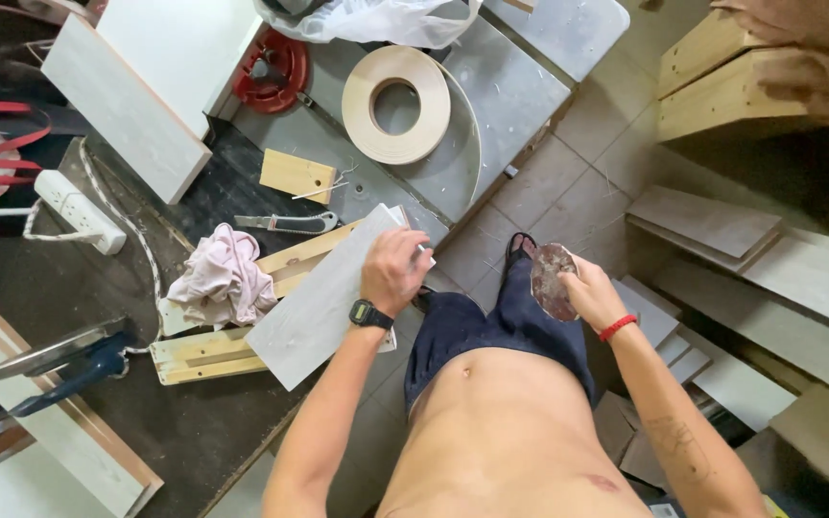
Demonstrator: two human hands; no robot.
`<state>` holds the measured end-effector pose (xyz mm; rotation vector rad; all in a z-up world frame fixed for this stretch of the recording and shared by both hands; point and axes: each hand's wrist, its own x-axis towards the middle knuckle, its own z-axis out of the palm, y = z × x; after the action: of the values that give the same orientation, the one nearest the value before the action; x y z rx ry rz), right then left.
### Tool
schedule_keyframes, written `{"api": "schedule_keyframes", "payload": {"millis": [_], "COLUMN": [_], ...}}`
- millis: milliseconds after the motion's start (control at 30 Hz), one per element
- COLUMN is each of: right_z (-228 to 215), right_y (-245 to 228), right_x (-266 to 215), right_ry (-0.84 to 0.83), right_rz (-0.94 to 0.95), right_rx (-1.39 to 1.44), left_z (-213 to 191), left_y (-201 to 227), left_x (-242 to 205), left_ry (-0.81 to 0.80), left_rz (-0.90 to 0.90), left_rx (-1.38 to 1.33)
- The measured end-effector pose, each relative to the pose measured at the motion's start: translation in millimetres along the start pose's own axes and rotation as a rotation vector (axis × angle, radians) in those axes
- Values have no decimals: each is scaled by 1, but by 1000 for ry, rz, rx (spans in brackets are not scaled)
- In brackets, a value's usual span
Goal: Applying adhesive edge tape to wooden boards using an iron and sanding the edges for a smooth finish.
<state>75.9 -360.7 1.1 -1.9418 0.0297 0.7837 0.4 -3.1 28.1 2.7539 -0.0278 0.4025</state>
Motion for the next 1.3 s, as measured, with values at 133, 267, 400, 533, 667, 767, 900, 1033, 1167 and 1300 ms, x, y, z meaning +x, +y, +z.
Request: {"api": "schedule_keyframes", "payload": {"millis": [133,267,400,533,667,767,900,1033,1167,1300], "right_z": [9,22,34,53,67,73,81,88,86,88], "right_y": [-20,-77,-139,-140,-141,-151,-155,-150,-146,-160], "right_x": [9,5,-3,11,14,11,9,7,3,-11], "right_ry": [-54,-108,-148,-182,-182,-145,-139,-146,-118,-58], "right_rz": [15,-88,-220,-278,-340,-422,-472,-457,-365,-326], "right_rx": [-37,-111,-57,-81,-143,-208,-236,-248,-191,-94], "left_z": [-37,-68,-114,-122,-96,-82,-87,-123,-153,-169], "left_y": [-16,-40,-30,-31,-54,-61,-59,-61,-53,-35], "left_x": [-16,-46,-53,-52,-63,-59,-44,-35,-41,-55], "left_ry": [67,77,-113,-108,-141,-222,-314,-279,-236,-136], "left_rz": [-129,-320,-506,-505,-516,-543,-536,-579,-536,-558], "left_rx": [-23,53,-22,-67,-23,49,112,-61,-46,155]}}
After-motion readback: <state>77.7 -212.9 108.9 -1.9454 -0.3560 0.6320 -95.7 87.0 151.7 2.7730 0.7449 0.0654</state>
